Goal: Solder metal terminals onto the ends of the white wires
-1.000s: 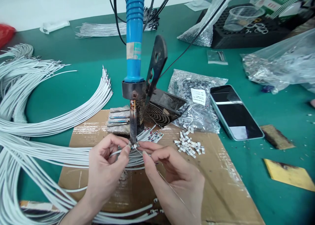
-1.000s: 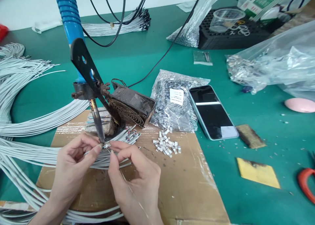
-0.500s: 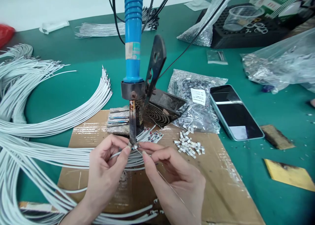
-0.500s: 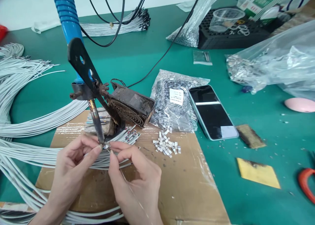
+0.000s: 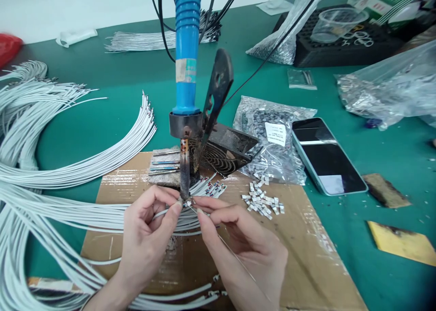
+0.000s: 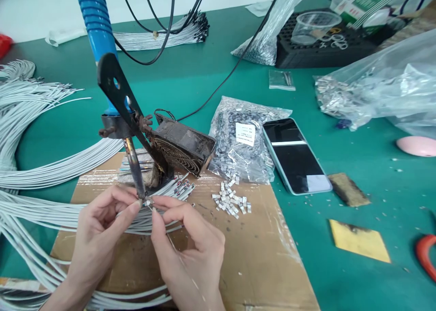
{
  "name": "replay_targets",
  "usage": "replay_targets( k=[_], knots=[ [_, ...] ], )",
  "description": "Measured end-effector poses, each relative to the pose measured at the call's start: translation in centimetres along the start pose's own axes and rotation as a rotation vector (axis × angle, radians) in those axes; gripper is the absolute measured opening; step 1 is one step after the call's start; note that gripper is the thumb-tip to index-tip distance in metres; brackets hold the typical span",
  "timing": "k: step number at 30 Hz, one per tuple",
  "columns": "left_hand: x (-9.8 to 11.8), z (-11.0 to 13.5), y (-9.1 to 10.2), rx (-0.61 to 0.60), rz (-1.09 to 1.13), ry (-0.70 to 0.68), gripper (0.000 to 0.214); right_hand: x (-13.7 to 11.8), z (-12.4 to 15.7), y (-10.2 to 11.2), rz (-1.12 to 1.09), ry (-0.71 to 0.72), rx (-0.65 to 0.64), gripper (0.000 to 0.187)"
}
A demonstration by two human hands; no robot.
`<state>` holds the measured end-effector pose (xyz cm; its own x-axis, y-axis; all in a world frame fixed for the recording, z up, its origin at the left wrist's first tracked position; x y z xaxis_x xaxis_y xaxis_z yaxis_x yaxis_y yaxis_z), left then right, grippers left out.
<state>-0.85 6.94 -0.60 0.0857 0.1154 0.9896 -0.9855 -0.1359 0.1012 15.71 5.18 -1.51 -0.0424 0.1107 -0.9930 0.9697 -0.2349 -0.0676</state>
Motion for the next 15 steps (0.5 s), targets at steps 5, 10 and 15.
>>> replay_targets(
  k=[5,10,15],
  knots=[
    [0.09,0.02,0.08,-0.001,-0.013,-0.008,0.017,0.06,0.02,-0.01,0.007,-0.015,-0.002,0.018],
    [-0.14,0.1,0.28,-0.022,-0.035,-0.02,0.016,-0.09,-0.09,0.04,0.031,0.002,0.002,0.019],
    [-0.18,-0.07,0.17,-0.037,-0.044,-0.026,0.016,-0.03,-0.09,-0.01,0.034,0.005,-0.007,0.019]
  ],
)
Point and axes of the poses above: each hand's wrist, its own z-axis away from the middle knuckle, its own y-axis out of the back of the hand, x = y × z, the point moved 7 cm from there along -z, towards the middle knuckle, and after that the axes turned 2 degrees about y, right-handed, at the moved point
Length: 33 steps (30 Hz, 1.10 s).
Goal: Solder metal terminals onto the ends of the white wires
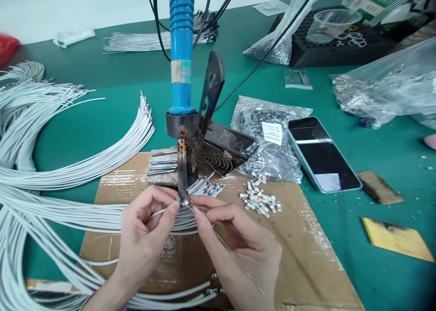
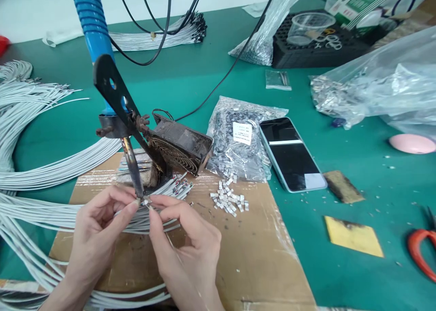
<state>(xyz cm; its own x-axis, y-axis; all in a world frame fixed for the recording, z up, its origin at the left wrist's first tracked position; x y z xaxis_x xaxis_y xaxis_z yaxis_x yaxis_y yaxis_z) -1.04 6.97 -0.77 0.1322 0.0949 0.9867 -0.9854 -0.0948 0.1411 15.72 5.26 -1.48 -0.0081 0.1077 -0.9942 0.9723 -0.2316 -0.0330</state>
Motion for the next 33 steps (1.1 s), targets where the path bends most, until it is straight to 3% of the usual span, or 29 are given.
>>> replay_targets(
  k=[33],
  knots=[
    [-0.66,0.44,0.11,0.043,0.052,0.09,0.016,0.78,-0.44,-0.1,-0.019,-0.067,-0.095,0.021]
  ],
)
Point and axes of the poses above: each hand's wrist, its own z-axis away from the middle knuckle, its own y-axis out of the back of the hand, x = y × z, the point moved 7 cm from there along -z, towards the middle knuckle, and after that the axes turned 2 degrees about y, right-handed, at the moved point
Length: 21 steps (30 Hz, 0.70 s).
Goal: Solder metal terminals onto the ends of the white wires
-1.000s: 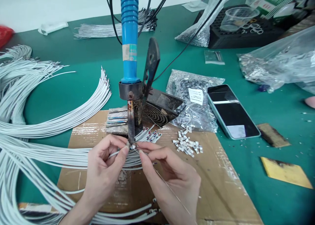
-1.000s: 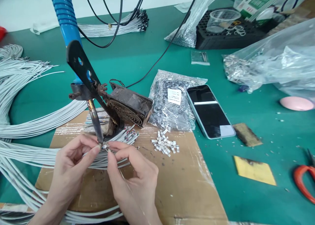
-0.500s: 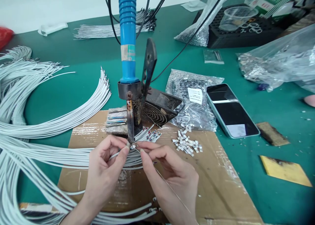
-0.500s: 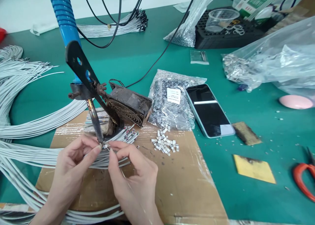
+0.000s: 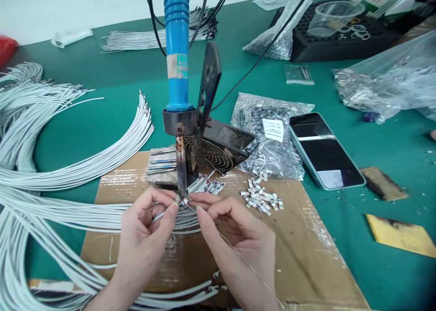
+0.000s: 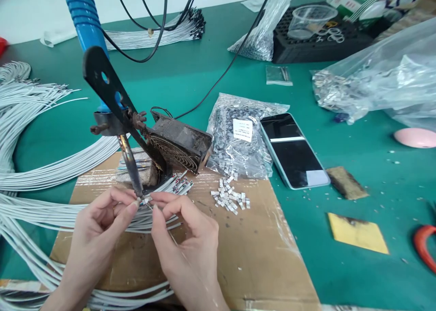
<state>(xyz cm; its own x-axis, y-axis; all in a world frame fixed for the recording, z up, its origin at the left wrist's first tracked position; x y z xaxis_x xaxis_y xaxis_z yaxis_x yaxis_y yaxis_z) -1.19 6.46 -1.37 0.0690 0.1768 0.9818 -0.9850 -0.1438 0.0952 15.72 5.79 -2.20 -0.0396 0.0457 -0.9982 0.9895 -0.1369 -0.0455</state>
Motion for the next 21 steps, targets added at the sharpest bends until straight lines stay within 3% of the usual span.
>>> replay_targets(
  k=[12,15,19,21],
  knots=[
    [-0.6,0.2,0.6,0.011,-0.097,0.007,0.012,0.2,0.2,-0.2,0.009,-0.007,-0.026,0.022],
    [-0.8,0.7,0.3,-0.02,-0.104,0.045,0.012,0.1,0.2,0.1,-0.039,-0.045,0.064,0.017],
    [-1.5,2.7,-0.5,-0.116,-0.177,0.083,0.019,0.1,-0.1,3.8,-0.103,-0.018,0.287,0.017],
    [-2.0,4.1,-1.3,-0.304,-0.216,0.033,0.019,0.2,-0.2,7.4,-0.237,0.052,0.373,0.033]
  ],
)
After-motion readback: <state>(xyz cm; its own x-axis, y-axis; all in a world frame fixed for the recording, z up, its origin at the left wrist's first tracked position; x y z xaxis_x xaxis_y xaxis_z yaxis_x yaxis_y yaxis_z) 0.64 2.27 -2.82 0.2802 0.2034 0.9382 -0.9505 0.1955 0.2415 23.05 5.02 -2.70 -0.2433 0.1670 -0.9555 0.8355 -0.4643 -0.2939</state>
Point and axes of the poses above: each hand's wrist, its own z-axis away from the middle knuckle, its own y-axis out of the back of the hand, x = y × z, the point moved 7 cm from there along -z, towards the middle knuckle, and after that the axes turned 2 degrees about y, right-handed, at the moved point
